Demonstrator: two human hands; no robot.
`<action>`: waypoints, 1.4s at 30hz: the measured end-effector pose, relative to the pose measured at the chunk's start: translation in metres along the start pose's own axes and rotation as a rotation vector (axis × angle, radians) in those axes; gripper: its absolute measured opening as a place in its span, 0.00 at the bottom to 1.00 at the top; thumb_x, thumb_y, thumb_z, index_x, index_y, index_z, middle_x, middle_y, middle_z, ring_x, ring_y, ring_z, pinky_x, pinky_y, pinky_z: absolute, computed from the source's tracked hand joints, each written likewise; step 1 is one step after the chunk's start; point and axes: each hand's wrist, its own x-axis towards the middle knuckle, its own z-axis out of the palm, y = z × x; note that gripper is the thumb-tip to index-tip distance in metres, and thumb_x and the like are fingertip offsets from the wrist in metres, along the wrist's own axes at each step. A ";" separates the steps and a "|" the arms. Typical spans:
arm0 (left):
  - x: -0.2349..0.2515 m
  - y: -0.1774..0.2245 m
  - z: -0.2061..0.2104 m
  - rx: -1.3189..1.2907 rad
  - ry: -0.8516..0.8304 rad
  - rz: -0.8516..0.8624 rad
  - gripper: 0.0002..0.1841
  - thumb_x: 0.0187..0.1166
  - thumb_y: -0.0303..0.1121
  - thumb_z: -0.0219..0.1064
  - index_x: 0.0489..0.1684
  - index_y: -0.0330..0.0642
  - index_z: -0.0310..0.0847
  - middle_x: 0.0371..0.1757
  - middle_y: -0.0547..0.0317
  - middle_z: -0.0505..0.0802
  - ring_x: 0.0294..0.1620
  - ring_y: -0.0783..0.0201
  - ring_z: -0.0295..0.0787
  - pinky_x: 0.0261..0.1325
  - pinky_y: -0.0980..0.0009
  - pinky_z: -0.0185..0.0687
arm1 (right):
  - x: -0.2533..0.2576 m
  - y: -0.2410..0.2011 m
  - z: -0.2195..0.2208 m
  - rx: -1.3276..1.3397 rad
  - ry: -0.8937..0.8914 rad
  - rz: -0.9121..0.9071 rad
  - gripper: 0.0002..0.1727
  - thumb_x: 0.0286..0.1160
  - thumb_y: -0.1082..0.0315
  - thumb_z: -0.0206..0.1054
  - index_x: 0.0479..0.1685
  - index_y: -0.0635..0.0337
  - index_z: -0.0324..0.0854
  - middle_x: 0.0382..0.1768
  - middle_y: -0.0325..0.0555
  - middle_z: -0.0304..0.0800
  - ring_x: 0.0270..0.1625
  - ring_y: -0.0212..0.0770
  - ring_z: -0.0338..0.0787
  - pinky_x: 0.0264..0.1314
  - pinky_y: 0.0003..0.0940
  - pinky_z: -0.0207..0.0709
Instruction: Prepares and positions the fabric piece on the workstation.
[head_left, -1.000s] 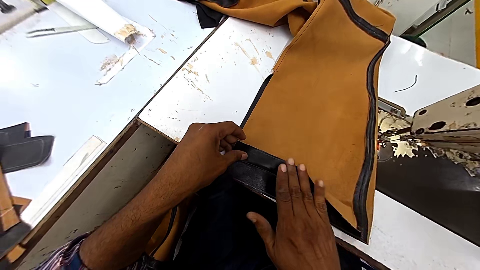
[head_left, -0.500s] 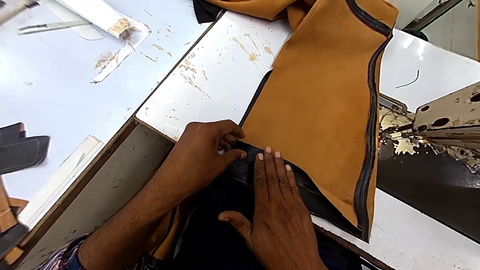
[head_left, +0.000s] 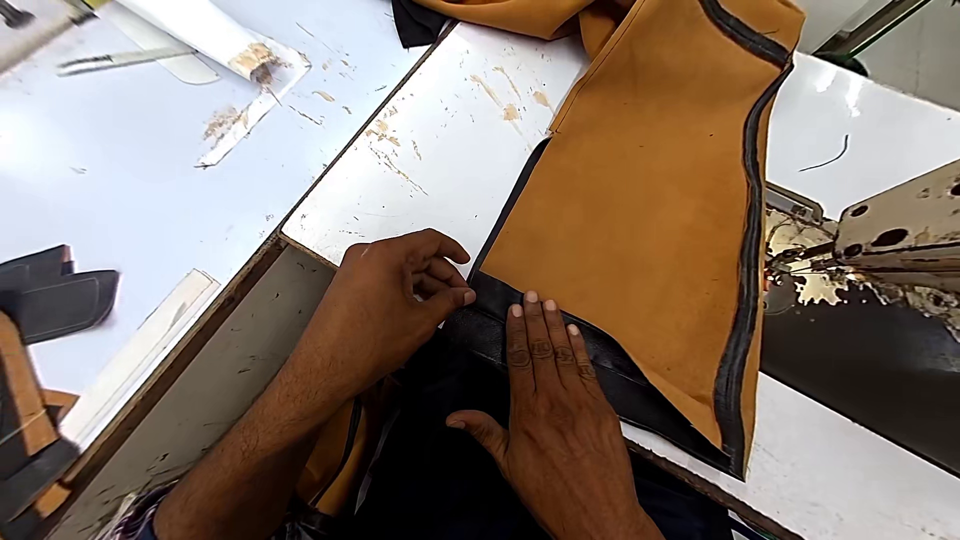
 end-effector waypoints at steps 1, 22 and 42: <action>0.000 0.000 0.000 -0.001 -0.001 0.005 0.15 0.71 0.36 0.80 0.53 0.55 0.87 0.38 0.78 0.97 0.36 0.78 0.94 0.40 0.77 0.94 | 0.000 0.000 0.001 -0.008 0.001 -0.004 0.62 0.73 0.18 0.38 0.88 0.68 0.63 0.89 0.57 0.64 0.92 0.52 0.61 0.94 0.52 0.52; -0.002 -0.006 0.010 0.165 0.064 0.135 0.17 0.68 0.37 0.79 0.56 0.51 0.88 0.44 0.72 0.91 0.42 0.77 0.90 0.45 0.79 0.90 | 0.010 -0.009 0.001 0.060 0.005 -0.030 0.62 0.72 0.18 0.41 0.86 0.69 0.66 0.89 0.57 0.65 0.92 0.53 0.62 0.94 0.52 0.53; -0.003 -0.019 0.010 0.283 0.012 0.272 0.11 0.75 0.44 0.68 0.48 0.64 0.95 0.61 0.75 0.87 0.54 0.78 0.85 0.50 0.76 0.85 | -0.042 0.042 -0.025 -0.174 -0.024 0.052 0.66 0.68 0.14 0.34 0.82 0.70 0.72 0.82 0.58 0.76 0.87 0.54 0.71 0.92 0.55 0.52</action>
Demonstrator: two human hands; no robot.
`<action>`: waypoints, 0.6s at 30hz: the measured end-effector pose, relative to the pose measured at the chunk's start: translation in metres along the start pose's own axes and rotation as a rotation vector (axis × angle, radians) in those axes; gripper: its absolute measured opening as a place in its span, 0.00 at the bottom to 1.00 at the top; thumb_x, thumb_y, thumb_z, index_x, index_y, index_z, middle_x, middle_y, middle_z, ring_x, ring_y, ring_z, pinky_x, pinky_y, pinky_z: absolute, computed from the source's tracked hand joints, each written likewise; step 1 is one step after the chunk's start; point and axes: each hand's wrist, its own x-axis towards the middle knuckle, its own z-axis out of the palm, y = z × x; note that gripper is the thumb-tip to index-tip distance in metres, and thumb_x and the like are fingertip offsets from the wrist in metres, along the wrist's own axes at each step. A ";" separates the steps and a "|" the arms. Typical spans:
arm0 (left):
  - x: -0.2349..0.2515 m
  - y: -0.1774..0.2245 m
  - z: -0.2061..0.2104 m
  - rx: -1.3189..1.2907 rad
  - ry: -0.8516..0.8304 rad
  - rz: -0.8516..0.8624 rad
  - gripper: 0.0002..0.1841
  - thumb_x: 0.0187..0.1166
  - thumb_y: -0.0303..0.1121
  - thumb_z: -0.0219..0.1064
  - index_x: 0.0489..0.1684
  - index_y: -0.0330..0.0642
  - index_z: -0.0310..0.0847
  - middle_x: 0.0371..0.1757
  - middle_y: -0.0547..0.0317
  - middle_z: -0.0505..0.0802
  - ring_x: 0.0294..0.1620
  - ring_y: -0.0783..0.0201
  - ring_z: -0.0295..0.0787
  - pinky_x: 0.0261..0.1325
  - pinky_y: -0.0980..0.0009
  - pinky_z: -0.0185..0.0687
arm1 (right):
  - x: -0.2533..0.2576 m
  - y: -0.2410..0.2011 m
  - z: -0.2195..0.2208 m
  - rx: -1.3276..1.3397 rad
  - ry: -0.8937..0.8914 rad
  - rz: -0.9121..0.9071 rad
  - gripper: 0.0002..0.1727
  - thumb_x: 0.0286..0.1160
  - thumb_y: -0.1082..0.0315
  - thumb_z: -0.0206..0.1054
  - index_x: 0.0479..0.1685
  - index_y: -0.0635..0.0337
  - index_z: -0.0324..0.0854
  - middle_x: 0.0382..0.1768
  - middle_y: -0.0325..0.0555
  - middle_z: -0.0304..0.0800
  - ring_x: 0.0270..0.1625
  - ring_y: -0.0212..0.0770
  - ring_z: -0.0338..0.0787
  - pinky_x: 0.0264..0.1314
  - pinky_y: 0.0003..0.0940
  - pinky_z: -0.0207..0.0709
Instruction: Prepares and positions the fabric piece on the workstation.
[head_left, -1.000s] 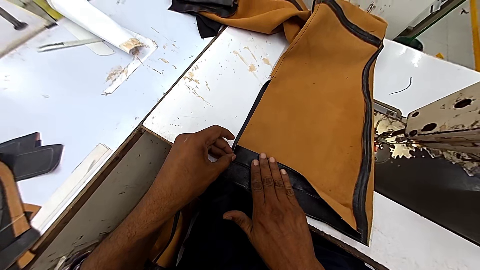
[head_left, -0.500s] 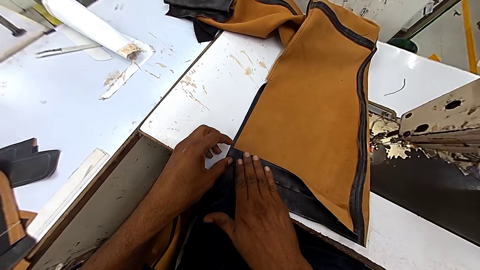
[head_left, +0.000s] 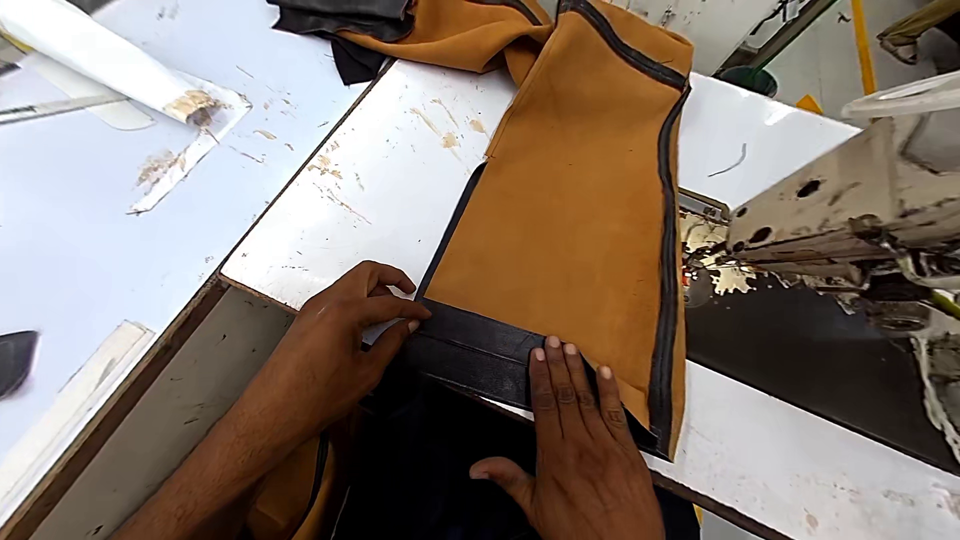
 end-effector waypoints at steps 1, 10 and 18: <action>0.000 0.001 0.001 0.034 0.012 0.020 0.11 0.75 0.44 0.67 0.48 0.63 0.95 0.61 0.72 0.87 0.54 0.75 0.86 0.50 0.73 0.86 | -0.001 0.003 -0.004 0.074 0.015 -0.005 0.64 0.70 0.15 0.35 0.82 0.69 0.73 0.82 0.58 0.76 0.87 0.54 0.71 0.92 0.55 0.54; -0.016 0.073 0.060 -0.010 -0.002 0.456 0.13 0.83 0.31 0.61 0.54 0.43 0.91 0.66 0.53 0.90 0.74 0.55 0.83 0.81 0.54 0.75 | -0.040 0.055 -0.045 0.250 0.234 0.391 0.32 0.74 0.45 0.72 0.63 0.66 0.83 0.61 0.62 0.89 0.62 0.60 0.86 0.59 0.57 0.77; -0.020 0.083 0.096 -0.018 -0.047 0.576 0.20 0.92 0.39 0.55 0.68 0.36 0.85 0.77 0.51 0.85 0.84 0.58 0.75 0.90 0.60 0.65 | -0.026 0.087 -0.034 0.172 0.150 0.284 0.16 0.82 0.57 0.59 0.55 0.52 0.90 0.38 0.37 0.93 0.44 0.43 0.89 0.58 0.56 0.72</action>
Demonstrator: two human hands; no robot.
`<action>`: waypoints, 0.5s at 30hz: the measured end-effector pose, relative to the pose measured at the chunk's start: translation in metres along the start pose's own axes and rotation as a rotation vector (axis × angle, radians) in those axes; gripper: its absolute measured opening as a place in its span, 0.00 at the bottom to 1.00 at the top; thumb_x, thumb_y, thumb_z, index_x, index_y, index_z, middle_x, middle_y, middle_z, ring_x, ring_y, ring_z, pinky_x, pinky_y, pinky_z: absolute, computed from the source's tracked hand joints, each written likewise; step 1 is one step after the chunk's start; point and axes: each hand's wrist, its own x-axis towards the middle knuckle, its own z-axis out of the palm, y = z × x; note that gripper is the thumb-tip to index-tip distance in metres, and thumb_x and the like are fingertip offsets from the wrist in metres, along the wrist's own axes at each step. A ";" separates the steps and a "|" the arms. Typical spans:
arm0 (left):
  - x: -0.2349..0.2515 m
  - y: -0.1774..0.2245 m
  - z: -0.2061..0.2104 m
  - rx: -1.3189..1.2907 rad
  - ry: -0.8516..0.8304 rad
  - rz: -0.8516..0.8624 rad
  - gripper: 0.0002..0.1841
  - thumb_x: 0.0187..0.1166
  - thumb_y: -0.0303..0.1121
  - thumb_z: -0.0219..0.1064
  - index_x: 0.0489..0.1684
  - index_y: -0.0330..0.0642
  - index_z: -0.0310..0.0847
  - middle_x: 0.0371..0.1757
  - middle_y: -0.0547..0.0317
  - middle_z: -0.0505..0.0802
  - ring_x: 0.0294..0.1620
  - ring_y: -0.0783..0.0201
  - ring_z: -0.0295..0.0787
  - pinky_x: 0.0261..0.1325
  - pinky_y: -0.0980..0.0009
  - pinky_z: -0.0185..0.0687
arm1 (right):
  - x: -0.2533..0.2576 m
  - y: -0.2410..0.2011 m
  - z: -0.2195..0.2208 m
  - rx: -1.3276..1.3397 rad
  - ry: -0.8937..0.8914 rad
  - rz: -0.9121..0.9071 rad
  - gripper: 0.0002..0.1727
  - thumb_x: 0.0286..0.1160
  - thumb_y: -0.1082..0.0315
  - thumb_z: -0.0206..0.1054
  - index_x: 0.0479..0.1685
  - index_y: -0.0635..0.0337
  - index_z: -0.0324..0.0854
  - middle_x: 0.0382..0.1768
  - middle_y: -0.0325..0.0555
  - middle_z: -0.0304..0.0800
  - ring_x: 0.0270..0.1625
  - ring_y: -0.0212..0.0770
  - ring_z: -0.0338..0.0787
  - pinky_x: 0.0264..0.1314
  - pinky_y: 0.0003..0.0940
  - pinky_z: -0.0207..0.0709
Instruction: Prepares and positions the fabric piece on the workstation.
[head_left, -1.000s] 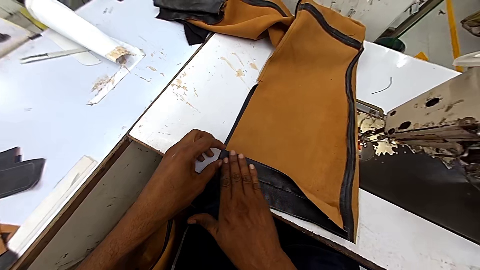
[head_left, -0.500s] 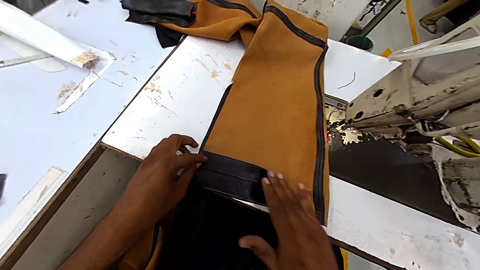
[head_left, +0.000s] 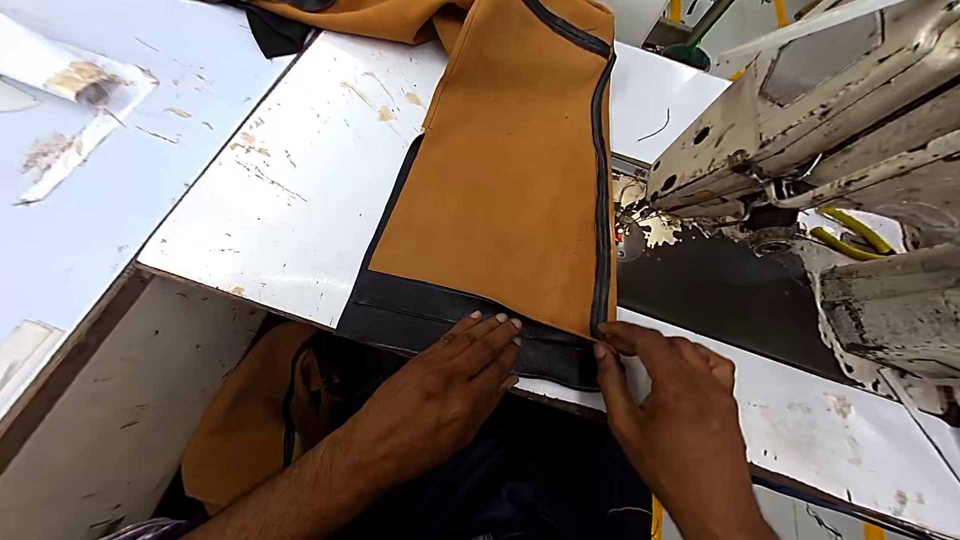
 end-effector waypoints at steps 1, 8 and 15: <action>-0.002 0.000 0.001 0.004 0.002 0.000 0.21 0.92 0.40 0.55 0.70 0.36 0.84 0.78 0.51 0.84 0.85 0.58 0.74 0.91 0.59 0.63 | 0.006 0.002 -0.004 0.003 -0.042 0.004 0.17 0.84 0.55 0.58 0.55 0.51 0.89 0.37 0.36 0.93 0.43 0.43 0.90 0.57 0.57 0.73; 0.000 0.011 0.007 0.074 -0.079 -0.056 0.31 0.92 0.52 0.45 0.86 0.43 0.71 0.91 0.59 0.70 0.94 0.60 0.57 0.96 0.54 0.49 | 0.037 0.009 -0.019 0.056 -0.288 0.106 0.15 0.81 0.49 0.65 0.57 0.44 0.84 0.34 0.29 0.90 0.35 0.35 0.89 0.38 0.44 0.81; 0.003 0.021 0.011 0.157 -0.143 -0.119 0.36 0.90 0.59 0.41 0.91 0.47 0.63 0.94 0.65 0.63 0.96 0.59 0.49 0.95 0.50 0.46 | 0.032 0.016 -0.023 0.072 -0.305 0.074 0.15 0.72 0.48 0.67 0.55 0.37 0.82 0.41 0.17 0.93 0.47 0.23 0.91 0.46 0.37 0.84</action>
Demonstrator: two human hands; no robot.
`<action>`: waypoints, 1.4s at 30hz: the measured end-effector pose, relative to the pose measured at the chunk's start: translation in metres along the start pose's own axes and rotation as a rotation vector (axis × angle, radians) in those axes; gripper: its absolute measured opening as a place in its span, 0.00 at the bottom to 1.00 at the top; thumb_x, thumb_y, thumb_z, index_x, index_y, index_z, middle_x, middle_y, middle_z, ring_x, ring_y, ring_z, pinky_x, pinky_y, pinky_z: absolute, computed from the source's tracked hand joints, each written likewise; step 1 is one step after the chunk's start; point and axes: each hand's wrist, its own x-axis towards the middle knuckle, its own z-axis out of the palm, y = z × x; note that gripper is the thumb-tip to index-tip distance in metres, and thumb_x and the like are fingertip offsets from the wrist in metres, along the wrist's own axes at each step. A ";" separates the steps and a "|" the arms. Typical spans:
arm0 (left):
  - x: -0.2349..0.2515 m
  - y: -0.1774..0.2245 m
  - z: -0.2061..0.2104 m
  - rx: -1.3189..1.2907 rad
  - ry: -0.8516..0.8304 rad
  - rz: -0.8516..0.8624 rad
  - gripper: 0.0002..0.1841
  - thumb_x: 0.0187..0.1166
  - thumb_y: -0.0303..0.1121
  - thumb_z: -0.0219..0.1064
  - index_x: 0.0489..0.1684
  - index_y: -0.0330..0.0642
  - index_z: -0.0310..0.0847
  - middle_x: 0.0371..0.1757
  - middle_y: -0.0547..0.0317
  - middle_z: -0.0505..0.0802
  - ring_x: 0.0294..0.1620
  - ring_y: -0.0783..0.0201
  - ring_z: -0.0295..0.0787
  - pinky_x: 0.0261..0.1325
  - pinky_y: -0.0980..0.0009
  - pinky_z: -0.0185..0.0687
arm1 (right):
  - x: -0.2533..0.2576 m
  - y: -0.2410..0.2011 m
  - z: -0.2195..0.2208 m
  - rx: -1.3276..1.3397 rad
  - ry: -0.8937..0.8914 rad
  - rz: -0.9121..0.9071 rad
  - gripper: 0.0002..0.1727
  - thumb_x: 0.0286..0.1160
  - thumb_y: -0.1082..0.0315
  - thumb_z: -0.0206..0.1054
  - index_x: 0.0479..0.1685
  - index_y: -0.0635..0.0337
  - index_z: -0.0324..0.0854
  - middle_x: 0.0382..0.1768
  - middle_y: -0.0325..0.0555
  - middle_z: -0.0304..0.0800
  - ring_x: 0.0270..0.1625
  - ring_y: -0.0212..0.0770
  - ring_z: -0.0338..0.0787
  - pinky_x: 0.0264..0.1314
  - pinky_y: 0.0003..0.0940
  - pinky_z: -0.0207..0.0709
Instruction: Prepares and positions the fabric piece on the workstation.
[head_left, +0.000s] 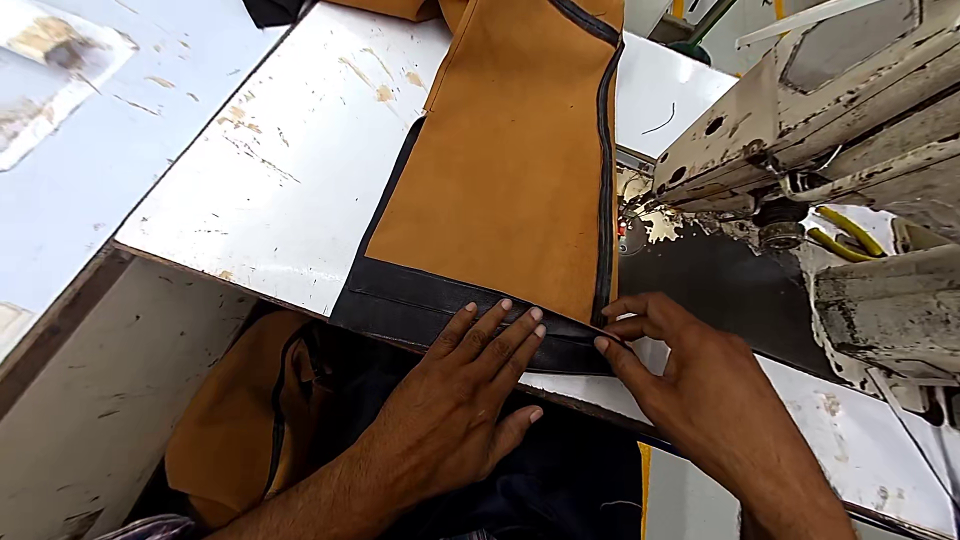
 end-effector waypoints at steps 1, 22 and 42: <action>0.000 0.000 0.000 0.001 -0.003 0.001 0.36 0.90 0.59 0.41 0.92 0.47 0.62 0.95 0.65 0.62 0.96 0.59 0.48 0.95 0.50 0.45 | 0.001 -0.003 0.000 -0.006 0.010 0.014 0.13 0.74 0.50 0.67 0.54 0.39 0.83 0.40 0.19 0.93 0.43 0.25 0.91 0.42 0.36 0.84; 0.004 0.015 0.004 -0.022 -0.003 -0.077 0.36 0.89 0.62 0.37 0.93 0.55 0.61 0.95 0.72 0.60 0.98 0.50 0.40 0.92 0.34 0.37 | 0.019 -0.017 -0.014 -0.031 -0.091 0.202 0.23 0.60 0.55 0.86 0.49 0.45 0.78 0.30 0.27 0.94 0.32 0.31 0.94 0.32 0.38 0.87; 0.006 0.018 0.006 0.020 -0.003 -0.086 0.35 0.89 0.60 0.38 0.92 0.54 0.63 0.95 0.72 0.61 0.97 0.47 0.40 0.90 0.30 0.37 | 0.025 -0.017 -0.008 -0.103 -0.181 0.134 0.22 0.63 0.59 0.84 0.51 0.45 0.78 0.33 0.28 0.91 0.35 0.33 0.92 0.35 0.39 0.87</action>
